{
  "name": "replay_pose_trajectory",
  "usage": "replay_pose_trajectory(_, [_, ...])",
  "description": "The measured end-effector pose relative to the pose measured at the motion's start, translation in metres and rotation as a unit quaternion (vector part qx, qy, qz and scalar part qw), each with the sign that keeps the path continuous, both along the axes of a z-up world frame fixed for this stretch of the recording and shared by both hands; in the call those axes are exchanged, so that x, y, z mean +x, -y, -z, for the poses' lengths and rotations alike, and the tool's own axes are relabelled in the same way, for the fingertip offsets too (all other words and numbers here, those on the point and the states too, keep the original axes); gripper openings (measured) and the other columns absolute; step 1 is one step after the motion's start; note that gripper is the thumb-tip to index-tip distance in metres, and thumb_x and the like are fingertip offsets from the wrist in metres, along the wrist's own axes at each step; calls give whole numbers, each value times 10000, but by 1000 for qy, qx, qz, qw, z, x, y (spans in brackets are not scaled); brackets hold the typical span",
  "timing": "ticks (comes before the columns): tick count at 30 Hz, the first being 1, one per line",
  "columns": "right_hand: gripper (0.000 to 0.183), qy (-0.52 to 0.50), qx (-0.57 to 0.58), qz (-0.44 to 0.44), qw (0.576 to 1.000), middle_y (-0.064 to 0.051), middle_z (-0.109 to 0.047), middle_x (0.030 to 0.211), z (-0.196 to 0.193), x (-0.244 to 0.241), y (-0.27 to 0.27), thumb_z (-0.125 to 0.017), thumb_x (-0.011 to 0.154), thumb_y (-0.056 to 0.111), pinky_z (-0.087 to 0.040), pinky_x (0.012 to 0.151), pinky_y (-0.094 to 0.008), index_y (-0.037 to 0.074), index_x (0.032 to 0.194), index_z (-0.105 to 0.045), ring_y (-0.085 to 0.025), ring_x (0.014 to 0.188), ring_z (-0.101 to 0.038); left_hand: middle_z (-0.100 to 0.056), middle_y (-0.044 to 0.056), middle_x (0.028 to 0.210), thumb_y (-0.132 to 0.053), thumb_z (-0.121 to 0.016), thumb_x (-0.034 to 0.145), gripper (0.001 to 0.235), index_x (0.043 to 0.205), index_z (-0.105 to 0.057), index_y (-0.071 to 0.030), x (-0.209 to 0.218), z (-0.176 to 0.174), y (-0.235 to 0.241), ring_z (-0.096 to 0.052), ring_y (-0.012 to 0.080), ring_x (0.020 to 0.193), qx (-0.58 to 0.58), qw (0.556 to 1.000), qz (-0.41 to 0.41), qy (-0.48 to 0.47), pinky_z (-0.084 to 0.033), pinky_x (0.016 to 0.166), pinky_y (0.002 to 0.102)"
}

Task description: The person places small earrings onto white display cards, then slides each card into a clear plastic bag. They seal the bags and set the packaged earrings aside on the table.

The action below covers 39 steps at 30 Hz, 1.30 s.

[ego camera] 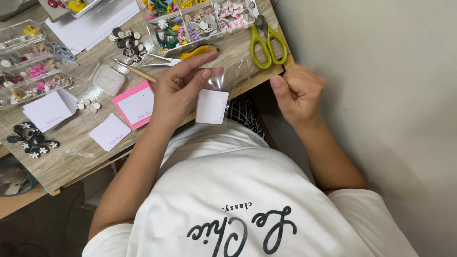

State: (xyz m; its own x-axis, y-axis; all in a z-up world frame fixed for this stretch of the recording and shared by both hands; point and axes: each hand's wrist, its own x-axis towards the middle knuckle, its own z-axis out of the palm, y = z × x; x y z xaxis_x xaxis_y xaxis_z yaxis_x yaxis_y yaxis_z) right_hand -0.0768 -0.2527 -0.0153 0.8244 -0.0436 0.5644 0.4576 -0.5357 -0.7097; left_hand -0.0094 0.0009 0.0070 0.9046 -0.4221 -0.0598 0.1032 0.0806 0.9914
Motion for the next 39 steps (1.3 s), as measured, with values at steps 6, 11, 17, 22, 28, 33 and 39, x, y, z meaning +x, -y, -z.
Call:
replay_pose_trajectory(6, [353,-80,16,19,996,-95,-391,525,6,2,-3,-665,1042,-29,-338,451,-317,62,797,-427,-246,421,-411,-778,131,1061,-87,-638,1030,297,1326,-673,-90,-2,1,4,-737,121,904,-24,1000,8,-17,-623,836,242])
replay_pose_trajectory(11, [608,-48,31,-44,997,9,-290,418,5,1,-3,-624,1066,250,-265,416,-285,161,560,-299,-162,354,-269,-773,134,1051,-75,-637,1031,289,1317,-674,-96,0,-4,14,-759,147,886,-45,999,16,7,-635,830,264])
replay_pose_trajectory(17, [222,-55,38,-80,995,-98,-612,716,-9,-5,-18,-605,1063,171,-494,637,-325,30,892,-620,-238,612,-602,-772,155,1065,-97,-650,1022,277,1297,-681,-77,-6,-2,9,-732,127,927,-54,999,5,-1,-644,849,268])
replay_pose_trajectory(22, [497,-118,52,-68,989,28,-382,436,29,-1,1,-794,940,462,-382,454,-249,92,667,-605,-111,392,-415,-764,184,1084,-95,-641,1023,278,1296,-668,-47,-11,-7,-11,-737,149,954,-70,997,-21,-17,-651,861,289])
replay_pose_trajectory(28, [931,-79,-208,-64,973,17,-575,971,-11,-2,-3,-309,737,1034,-263,933,-398,246,1055,-691,-198,915,-592,-764,199,1091,-83,-622,1035,277,1304,-658,-25,-14,-1,-29,-721,147,978,-34,998,-47,2,-603,846,237])
replay_pose_trajectory(33, [859,-185,208,-331,901,-158,-293,1692,-10,0,-24,-606,1028,49,-117,1455,-580,182,1642,-20,-323,1648,-255,-731,77,1165,-133,-628,1014,251,1242,-659,-30,-21,6,-43,-755,219,1117,-25,998,-60,-21,-603,982,285])
replay_pose_trajectory(39, [350,-313,245,-170,902,-195,-646,1272,-15,23,-56,-513,1092,98,-597,475,-220,-24,1420,-511,-158,768,-703,-715,110,1167,-142,-632,1011,230,1198,-650,-8,-23,7,-51,-743,231,1129,-73,993,-86,-23,-684,823,308])
